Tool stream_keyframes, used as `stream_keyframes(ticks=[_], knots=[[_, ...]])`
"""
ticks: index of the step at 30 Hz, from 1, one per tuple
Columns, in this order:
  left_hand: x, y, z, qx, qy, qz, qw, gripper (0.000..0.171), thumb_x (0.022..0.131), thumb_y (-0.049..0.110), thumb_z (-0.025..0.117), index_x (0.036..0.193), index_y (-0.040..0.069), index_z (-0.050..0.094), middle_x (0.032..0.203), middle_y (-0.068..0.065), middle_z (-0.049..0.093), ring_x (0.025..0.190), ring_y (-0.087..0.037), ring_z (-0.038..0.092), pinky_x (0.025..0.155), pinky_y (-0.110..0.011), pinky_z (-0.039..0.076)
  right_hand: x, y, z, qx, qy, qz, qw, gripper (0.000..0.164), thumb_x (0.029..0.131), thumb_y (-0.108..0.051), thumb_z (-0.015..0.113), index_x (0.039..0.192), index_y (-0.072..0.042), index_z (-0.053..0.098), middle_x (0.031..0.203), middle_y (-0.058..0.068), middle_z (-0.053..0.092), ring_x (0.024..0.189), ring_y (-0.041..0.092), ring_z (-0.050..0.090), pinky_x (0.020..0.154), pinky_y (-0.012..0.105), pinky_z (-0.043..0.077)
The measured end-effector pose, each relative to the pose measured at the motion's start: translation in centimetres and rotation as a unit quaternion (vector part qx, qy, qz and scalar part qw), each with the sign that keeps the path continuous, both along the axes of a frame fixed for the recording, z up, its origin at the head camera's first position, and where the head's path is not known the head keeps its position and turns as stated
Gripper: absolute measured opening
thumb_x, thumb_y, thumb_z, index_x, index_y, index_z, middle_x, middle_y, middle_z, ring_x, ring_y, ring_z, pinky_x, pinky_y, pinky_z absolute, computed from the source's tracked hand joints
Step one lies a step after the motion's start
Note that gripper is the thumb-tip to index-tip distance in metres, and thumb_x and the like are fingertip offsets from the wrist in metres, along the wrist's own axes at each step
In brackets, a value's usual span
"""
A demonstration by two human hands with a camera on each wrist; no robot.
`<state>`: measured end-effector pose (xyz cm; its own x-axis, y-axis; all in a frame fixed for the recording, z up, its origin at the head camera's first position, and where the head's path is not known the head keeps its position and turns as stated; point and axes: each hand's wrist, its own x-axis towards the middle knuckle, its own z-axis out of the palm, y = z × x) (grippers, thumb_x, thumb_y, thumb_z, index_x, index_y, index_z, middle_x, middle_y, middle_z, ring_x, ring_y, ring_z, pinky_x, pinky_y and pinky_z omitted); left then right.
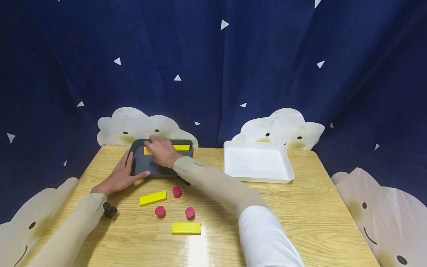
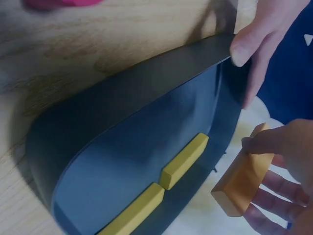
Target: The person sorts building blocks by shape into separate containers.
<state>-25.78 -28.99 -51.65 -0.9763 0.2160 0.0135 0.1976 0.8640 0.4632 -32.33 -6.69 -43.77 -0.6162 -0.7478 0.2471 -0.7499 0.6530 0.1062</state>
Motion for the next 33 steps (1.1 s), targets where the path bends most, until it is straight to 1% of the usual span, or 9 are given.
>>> stream_keyframes(ticks=[2,6,9,11,14,18,23,28,33], knots=[[-0.2,-0.2,-0.3,-0.004,-0.002,0.001,1.0,0.131,0.095,0.076,0.061,0.165,-0.012,-0.006,0.172,-0.037,-0.012,0.159,-0.059,0.0,0.128,-0.072,0.011,-0.4,-0.4,-0.4,0.008,0.001,-0.01,1.0,0.037,0.099,-0.016,0.076,0.135,-0.014,0.066,0.116,0.002,0.063,0.102,0.016,0.063,0.083,0.029,0.057],[-0.2,-0.2,-0.4,-0.009,-0.006,0.003,0.9999,0.131,0.095,0.078,0.06,0.166,-0.011,-0.006,0.173,-0.036,-0.013,0.16,-0.057,-0.002,0.129,-0.07,0.01,-1.2,-1.1,-1.1,0.021,0.0,-0.028,0.999,0.041,0.098,-0.017,0.077,0.138,-0.015,0.066,0.118,0.002,0.064,0.1,0.016,0.065,0.082,0.029,0.059],[-0.1,0.0,-0.1,-0.005,-0.008,0.003,0.9999,0.131,0.095,0.079,0.059,0.166,-0.011,-0.004,0.173,-0.035,-0.013,0.16,-0.056,-0.001,0.129,-0.07,0.01,-1.5,-1.3,-1.4,0.028,-0.004,-0.04,0.999,0.043,0.099,-0.018,0.077,0.14,-0.016,0.065,0.121,0.002,0.064,0.102,0.016,0.065,0.083,0.03,0.059],[-0.1,0.0,-0.3,-0.003,-0.005,0.005,1.0,0.132,0.093,0.081,0.058,0.167,-0.01,-0.004,0.174,-0.034,-0.012,0.161,-0.054,-0.001,0.129,-0.069,0.011,-1.8,-1.5,-1.7,0.029,-0.007,-0.046,0.998,0.043,0.099,-0.017,0.076,0.14,-0.017,0.065,0.122,0.002,0.064,0.104,0.017,0.065,0.084,0.03,0.06],[-0.2,-0.1,-0.3,0.001,-0.004,0.003,1.0,0.132,0.094,0.081,0.059,0.167,-0.01,-0.004,0.174,-0.035,-0.012,0.161,-0.056,-0.001,0.128,-0.071,0.01,-2.0,-1.9,-1.9,0.031,-0.014,-0.055,0.998,0.041,0.1,-0.016,0.075,0.14,-0.017,0.066,0.125,0.002,0.065,0.109,0.017,0.065,0.086,0.03,0.06],[-0.2,-0.1,-0.4,-0.005,-0.003,0.006,1.0,0.133,0.093,0.081,0.059,0.167,-0.01,-0.004,0.174,-0.035,-0.012,0.16,-0.056,0.0,0.128,-0.071,0.011,-2.2,-2.6,-2.3,0.047,-0.02,-0.067,0.997,0.039,0.103,-0.018,0.072,0.141,-0.019,0.065,0.133,0.002,0.065,0.118,0.018,0.064,0.09,0.032,0.061],[-0.1,0.0,0.0,-0.013,0.002,0.007,0.9999,0.131,0.094,0.079,0.06,0.166,-0.011,-0.003,0.174,-0.035,-0.012,0.16,-0.057,0.002,0.128,-0.071,0.013,-2.5,-3.4,-2.7,0.068,-0.023,-0.073,0.995,0.042,0.105,-0.019,0.069,0.146,-0.02,0.063,0.14,0.002,0.063,0.124,0.02,0.063,0.094,0.034,0.061],[0.0,0.1,0.3,-0.009,0.003,0.006,0.9999,0.13,0.095,0.077,0.061,0.166,-0.012,-0.001,0.174,-0.035,-0.012,0.159,-0.058,0.003,0.127,-0.072,0.013,-2.5,-3.9,-3.1,0.075,-0.023,-0.076,0.994,0.046,0.104,-0.019,0.071,0.149,-0.019,0.062,0.141,0.003,0.062,0.126,0.02,0.062,0.095,0.034,0.06],[-0.1,0.0,0.0,-0.011,0.006,0.003,0.9999,0.13,0.095,0.077,0.061,0.166,-0.012,-0.002,0.173,-0.035,-0.013,0.16,-0.057,0.003,0.128,-0.07,0.014,-2.7,-4.2,-3.9,0.074,-0.02,-0.075,0.994,0.045,0.104,-0.017,0.07,0.149,-0.018,0.062,0.141,0.003,0.062,0.124,0.02,0.062,0.094,0.033,0.061]])
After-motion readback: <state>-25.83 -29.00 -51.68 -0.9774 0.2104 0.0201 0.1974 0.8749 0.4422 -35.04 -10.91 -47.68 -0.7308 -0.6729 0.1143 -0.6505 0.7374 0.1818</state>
